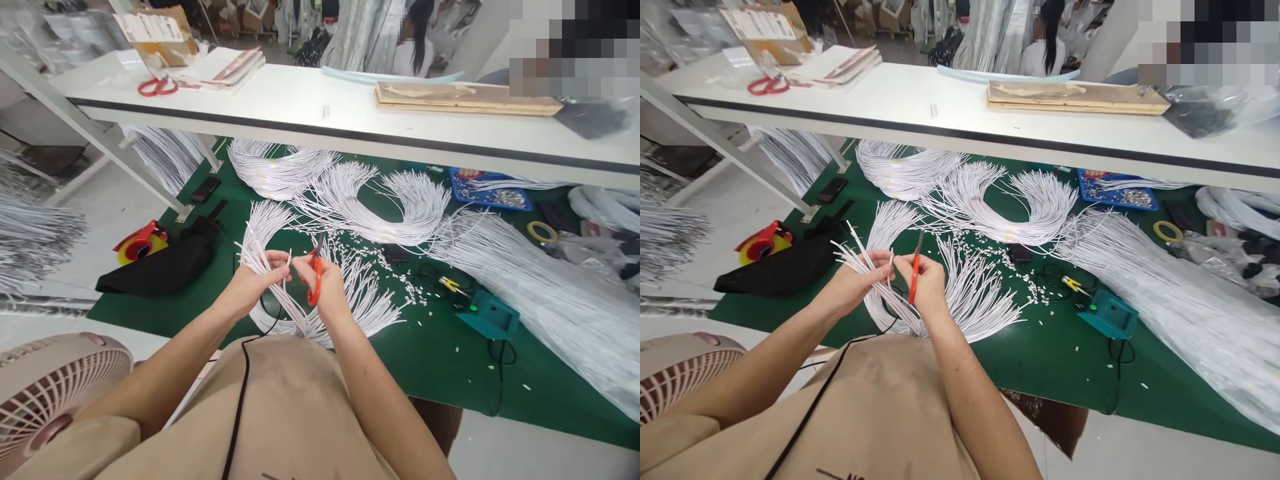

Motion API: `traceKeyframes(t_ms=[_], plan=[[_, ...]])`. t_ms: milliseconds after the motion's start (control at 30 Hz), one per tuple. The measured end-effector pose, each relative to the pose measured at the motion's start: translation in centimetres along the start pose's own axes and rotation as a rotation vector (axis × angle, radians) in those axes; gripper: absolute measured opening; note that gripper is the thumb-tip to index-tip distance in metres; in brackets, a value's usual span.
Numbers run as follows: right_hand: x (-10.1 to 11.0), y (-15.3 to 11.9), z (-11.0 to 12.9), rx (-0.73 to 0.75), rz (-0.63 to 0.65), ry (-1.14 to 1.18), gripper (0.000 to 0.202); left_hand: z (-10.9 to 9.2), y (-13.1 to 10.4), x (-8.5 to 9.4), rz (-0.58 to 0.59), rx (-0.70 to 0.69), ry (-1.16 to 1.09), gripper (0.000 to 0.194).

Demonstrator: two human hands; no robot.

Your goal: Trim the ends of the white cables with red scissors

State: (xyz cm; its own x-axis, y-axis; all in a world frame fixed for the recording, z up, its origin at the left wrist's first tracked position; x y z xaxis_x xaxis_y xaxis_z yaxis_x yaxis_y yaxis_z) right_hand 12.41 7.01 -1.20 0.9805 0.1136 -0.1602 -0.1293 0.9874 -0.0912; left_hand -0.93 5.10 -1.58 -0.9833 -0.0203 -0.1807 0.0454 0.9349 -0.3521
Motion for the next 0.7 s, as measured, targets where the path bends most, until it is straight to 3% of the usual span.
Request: traceKeyframes(t_ms=[133, 233, 333, 400, 500, 600, 700], plan=[[0.3, 0.5, 0.8, -0.031, 0.024, 0.121, 0.021, -0.3, -0.3, -0.4, 0.033, 0.023, 0.000, 0.032], [-0.2, 0.5, 1.3, -0.015, 0.105, 0.075, 0.019, -0.5, -0.5, -0.8, 0.058, 0.005, 0.027, 0.030], [-0.2, 0.3, 1.6, 0.060, 0.103, -0.018, 0.020, -0.6, -0.5, -0.7, 0.025, -0.015, 0.074, 0.030], [0.3, 0.2, 1.7, 0.121, 0.075, -0.160, 0.020, -0.7, -0.5, -0.5, -0.015, -0.020, 0.091, 0.032], [1.2, 0.1, 1.8, 0.191, 0.049, -0.566, 0.019, -0.7, -0.5, -0.2, -0.059, -0.021, 0.104, 0.033], [1.5, -0.1, 1.9, 0.219, 0.106, -0.952, 0.019, -0.8, -0.5, 0.0, -0.076, -0.028, 0.128, 0.031], [1.2, -0.5, 2.2, 0.241, 0.158, -1.129, 0.022, -0.9, -0.6, 0.1, -0.096, -0.041, 0.160, 0.030]])
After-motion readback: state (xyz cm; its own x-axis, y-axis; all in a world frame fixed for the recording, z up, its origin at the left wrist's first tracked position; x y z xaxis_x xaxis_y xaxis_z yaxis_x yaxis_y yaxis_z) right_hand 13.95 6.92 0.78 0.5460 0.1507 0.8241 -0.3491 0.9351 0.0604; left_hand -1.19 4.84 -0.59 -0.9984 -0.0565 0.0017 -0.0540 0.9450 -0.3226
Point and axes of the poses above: each hand's wrist, its own y-axis towards the middle knuckle, its own x-axis out of the back of the hand, z = x × y, the point moved 5 cm from there along y, towards the middle knuckle, and after that the axes turned 5 degrees about x, right-handed, at the moved point
